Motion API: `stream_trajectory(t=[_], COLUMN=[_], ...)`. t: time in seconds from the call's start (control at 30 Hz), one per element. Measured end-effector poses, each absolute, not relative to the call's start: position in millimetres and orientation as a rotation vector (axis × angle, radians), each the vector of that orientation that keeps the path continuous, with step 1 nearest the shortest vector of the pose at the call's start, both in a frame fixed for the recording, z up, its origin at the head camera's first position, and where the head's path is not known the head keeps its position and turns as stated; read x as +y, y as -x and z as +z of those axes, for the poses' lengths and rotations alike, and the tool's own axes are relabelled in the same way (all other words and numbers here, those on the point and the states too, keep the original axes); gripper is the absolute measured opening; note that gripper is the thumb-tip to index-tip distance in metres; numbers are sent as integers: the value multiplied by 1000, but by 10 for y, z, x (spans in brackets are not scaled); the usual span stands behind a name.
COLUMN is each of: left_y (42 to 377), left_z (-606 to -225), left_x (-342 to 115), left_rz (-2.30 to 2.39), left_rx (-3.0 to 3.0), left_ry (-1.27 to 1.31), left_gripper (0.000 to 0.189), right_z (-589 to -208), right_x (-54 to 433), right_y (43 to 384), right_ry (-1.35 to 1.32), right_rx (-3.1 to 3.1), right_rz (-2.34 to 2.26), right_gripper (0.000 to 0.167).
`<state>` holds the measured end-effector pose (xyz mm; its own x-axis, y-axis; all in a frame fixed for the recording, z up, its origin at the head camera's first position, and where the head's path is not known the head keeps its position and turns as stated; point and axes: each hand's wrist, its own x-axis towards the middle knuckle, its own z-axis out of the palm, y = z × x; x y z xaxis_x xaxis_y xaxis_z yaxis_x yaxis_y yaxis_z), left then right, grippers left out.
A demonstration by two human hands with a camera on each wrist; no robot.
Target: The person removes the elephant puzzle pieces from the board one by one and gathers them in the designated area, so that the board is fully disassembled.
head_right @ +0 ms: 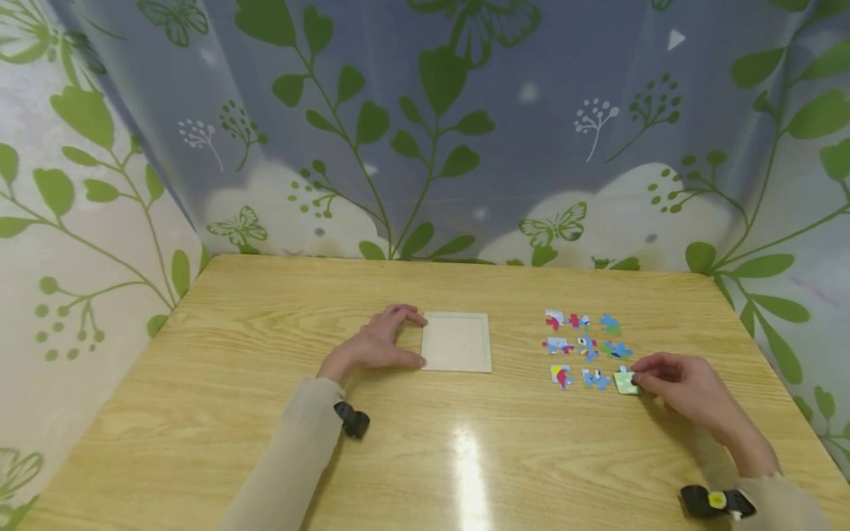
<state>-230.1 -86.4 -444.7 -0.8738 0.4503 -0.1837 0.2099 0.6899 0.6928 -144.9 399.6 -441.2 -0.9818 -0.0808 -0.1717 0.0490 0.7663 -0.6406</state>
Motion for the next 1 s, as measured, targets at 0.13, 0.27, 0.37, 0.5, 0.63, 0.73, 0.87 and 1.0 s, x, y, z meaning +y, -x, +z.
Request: stream_trajectory(t=[0.13,0.27,0.37,0.5,0.63,0.73,0.87,1.0], left_y=[2305,2303,2305,2311,2317,2321,2326,2323], left_z=[-4444,-4437,-4441,-4446,-4447,-4444,-4447,-4453], left_x=[-863,-860,-854,-841,-832,-835,-853,-888], left_rz=[999,996,983,979,974,969,960,939], left_rx=[2560,2559,2564,2569,2574,2572,2567,2570], left_ry=[-520,-520,-516,-515,-522,-527,-545,-569], left_gripper=[62,62,62,62,62,62,63,63], right_z=[-4409,-4408,-4407,-4406,-4409,-4415,-4419,-4401], right_x=[3997,4002,4005,4008,4012,4010,3993,3938], right_y=[1456,1457,1460,1458,1449,1444,1432,1438], right_ry=[25,19,15,13,2,-3,3,46], right_rx=[2767,2759,2761,2768,2771,2774,2785,2828], right_rz=[-1007,-1006,-1005,-1002,-1003,-1013,-1023,-1028], right_gripper=[35,37,37,37,38,39,39,34])
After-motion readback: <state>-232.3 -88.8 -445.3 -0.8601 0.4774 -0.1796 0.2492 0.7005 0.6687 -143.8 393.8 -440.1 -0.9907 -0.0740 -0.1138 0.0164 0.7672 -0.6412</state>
